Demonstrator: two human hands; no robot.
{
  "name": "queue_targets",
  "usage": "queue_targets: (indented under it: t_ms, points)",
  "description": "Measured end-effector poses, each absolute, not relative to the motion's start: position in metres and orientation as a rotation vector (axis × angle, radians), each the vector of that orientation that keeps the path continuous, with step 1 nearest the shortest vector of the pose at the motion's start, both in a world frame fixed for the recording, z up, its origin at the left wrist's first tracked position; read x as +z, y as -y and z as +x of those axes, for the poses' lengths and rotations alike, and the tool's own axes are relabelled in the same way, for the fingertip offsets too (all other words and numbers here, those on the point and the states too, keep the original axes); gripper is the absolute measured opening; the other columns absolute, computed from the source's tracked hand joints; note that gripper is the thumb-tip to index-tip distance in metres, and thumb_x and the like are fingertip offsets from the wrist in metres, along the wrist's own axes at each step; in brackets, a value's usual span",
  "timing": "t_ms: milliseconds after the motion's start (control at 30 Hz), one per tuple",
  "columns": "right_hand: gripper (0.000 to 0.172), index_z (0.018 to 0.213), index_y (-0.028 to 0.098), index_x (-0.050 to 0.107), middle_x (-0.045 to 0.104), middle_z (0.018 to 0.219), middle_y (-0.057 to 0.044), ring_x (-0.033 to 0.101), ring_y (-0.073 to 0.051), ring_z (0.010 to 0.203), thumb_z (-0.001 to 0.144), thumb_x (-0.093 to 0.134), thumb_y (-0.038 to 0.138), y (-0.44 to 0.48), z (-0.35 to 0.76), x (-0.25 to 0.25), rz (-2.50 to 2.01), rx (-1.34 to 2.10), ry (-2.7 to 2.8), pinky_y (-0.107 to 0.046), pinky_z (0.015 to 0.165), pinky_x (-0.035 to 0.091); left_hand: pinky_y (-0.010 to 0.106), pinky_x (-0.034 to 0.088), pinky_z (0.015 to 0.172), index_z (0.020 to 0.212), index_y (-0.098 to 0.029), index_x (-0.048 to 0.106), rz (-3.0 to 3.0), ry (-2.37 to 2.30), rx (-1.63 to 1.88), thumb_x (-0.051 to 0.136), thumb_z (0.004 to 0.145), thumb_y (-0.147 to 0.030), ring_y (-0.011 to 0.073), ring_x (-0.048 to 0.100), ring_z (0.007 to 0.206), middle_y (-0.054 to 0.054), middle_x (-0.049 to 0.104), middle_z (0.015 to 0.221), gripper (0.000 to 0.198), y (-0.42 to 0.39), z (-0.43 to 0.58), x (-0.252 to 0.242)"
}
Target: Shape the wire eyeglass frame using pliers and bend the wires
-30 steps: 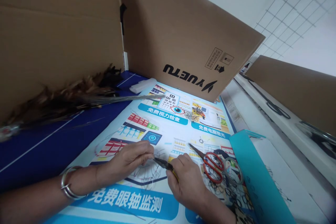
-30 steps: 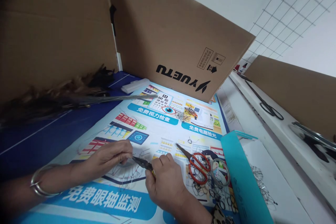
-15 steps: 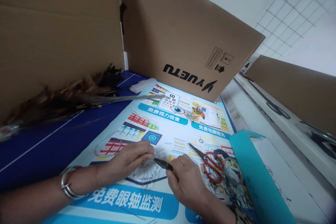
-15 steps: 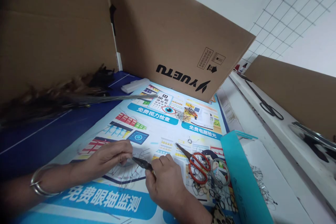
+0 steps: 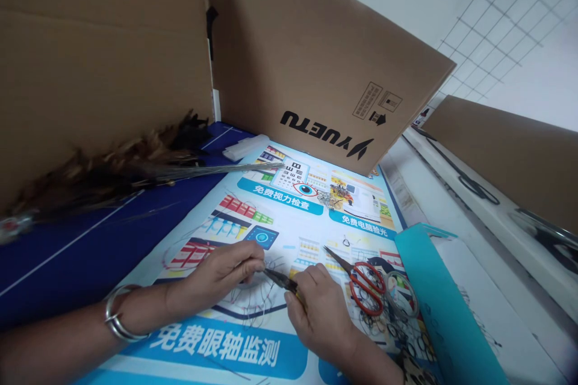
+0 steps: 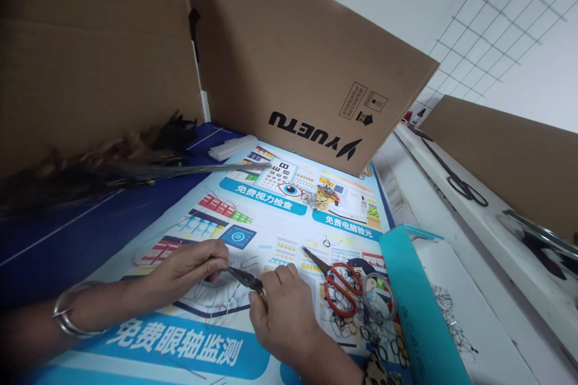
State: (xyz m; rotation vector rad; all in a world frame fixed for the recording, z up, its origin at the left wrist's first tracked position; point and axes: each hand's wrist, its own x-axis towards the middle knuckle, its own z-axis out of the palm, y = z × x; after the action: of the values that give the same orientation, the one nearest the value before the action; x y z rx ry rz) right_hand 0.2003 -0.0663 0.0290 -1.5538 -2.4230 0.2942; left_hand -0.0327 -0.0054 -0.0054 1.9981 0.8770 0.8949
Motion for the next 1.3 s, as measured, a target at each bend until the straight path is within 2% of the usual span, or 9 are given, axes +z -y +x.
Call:
queue_targets:
  t_ms: [400, 1300]
  points:
    - [0.008, 0.086, 0.020, 0.056, 0.061, 0.088, -0.006, 0.052, -0.022, 0.085, 0.089, 0.051, 0.025, 0.0653, 0.2029, 0.0266, -1.498, 0.407, 2.351, -0.031, 0.068, 0.036, 0.021, 0.042, 0.062, 0.077, -0.019, 0.056, 1.975, -0.840, 0.890, 0.045, 0.100, -0.027, 0.0108, 0.055, 0.063, -0.004, 0.057, 0.070, 0.027, 0.0041, -0.0338, -0.0073]
    - [0.011, 0.084, 0.020, 0.056, 0.062, 0.088, -0.005, 0.052, -0.021, 0.083, 0.091, 0.049, 0.026, 0.0679, 0.2019, 0.0268, -1.502, 0.341, 2.390, -0.032, 0.066, 0.034, 0.021, 0.041, 0.060, 0.073, -0.020, 0.055, 2.010, -0.853, 0.892, 0.045, 0.098, -0.028, 0.0115, 0.054, 0.059, -0.004, 0.056, 0.066, 0.028, 0.0047, -0.0321, -0.0043]
